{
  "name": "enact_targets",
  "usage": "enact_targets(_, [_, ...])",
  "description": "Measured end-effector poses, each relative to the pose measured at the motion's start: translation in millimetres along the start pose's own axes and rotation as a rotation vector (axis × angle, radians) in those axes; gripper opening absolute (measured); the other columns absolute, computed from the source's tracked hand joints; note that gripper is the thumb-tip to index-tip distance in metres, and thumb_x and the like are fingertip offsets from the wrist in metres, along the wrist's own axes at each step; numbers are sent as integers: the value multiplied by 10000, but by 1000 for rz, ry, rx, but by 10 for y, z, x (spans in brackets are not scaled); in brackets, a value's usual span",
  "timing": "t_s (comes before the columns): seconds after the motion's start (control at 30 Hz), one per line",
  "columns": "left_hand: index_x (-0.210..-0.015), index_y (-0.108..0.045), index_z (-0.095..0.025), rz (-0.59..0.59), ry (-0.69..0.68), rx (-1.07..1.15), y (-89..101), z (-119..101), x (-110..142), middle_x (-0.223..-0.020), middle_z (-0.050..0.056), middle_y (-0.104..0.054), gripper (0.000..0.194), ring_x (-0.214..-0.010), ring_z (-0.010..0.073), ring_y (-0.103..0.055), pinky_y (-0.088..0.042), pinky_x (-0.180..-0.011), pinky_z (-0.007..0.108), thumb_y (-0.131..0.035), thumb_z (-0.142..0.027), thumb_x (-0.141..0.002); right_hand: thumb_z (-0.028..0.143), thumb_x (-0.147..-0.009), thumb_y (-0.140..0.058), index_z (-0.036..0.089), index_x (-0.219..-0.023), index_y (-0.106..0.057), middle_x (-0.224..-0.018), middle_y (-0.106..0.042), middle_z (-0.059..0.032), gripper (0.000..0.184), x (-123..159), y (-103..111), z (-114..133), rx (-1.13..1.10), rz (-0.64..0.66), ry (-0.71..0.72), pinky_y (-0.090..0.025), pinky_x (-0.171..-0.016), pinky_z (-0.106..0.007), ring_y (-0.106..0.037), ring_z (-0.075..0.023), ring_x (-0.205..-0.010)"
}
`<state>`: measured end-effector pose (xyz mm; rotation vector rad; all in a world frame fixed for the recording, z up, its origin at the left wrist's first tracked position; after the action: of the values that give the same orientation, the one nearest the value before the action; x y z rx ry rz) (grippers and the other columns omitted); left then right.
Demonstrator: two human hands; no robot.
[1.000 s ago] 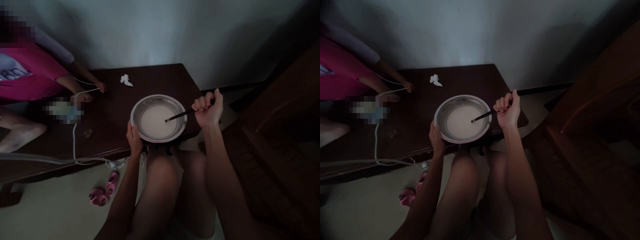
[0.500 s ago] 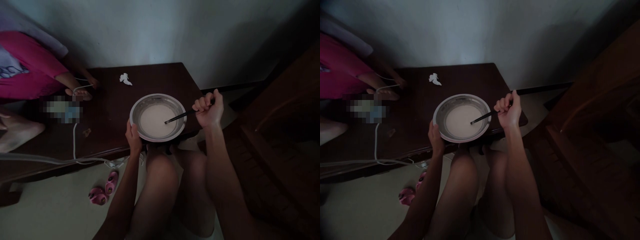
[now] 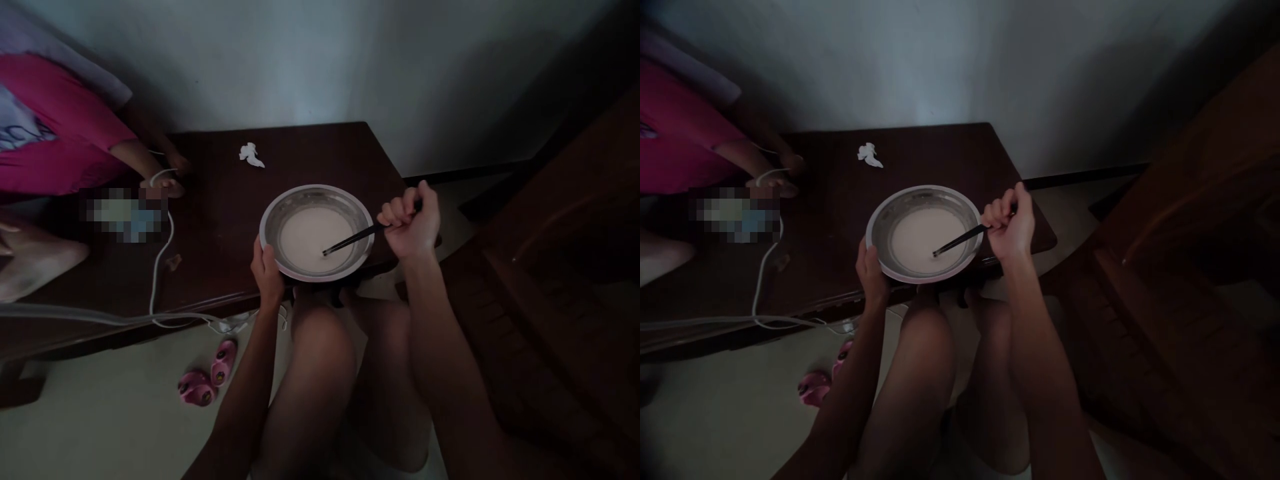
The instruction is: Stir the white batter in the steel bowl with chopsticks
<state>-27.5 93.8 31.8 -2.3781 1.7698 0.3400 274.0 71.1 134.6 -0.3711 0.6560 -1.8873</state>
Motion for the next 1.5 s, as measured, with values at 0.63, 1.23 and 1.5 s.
enact_targets(0.63, [-1232,-651,-180,48,-20,17,-23,12,3,-1148,103,-711,532,-1081,252,-640,-483,-972,372,-493,-566,-902,627,-905,-465,194,-487,-255,-421,-164,83,637,183,-13,-136,-62,-80,147,-318,-478,-224,-252,-67,-417])
enact_targets(1.23, [-1252,-629,-189,71,-4,-9,-15,3,29,-1217,116,-687,546,-1110,272,-619,-463,-994,409,-468,-580,-907,496,-925,-470,191,-479,-237,-396,-158,79,588,-76,-36,-15,-17,-41,96,-277,-439,-219,-232,-66,-380])
enact_targets(1.5, [-1245,-625,-186,64,-19,-1,-26,-17,27,-1213,109,-687,518,-1111,264,-623,-460,-984,386,-460,-550,-916,587,-895,-509,196,-477,-211,-412,-121,87,645,2,-3,-6,20,32,0,-250,-420,-227,-202,-68,-386])
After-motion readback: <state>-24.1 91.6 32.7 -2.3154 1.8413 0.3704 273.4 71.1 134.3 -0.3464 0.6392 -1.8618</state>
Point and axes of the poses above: each hand's wrist, its own x-axis away from the middle knuckle, its own y-axis out of the back of the hand, z = x × y, the point moved 10 cm from there along -x, towards the middle knuckle
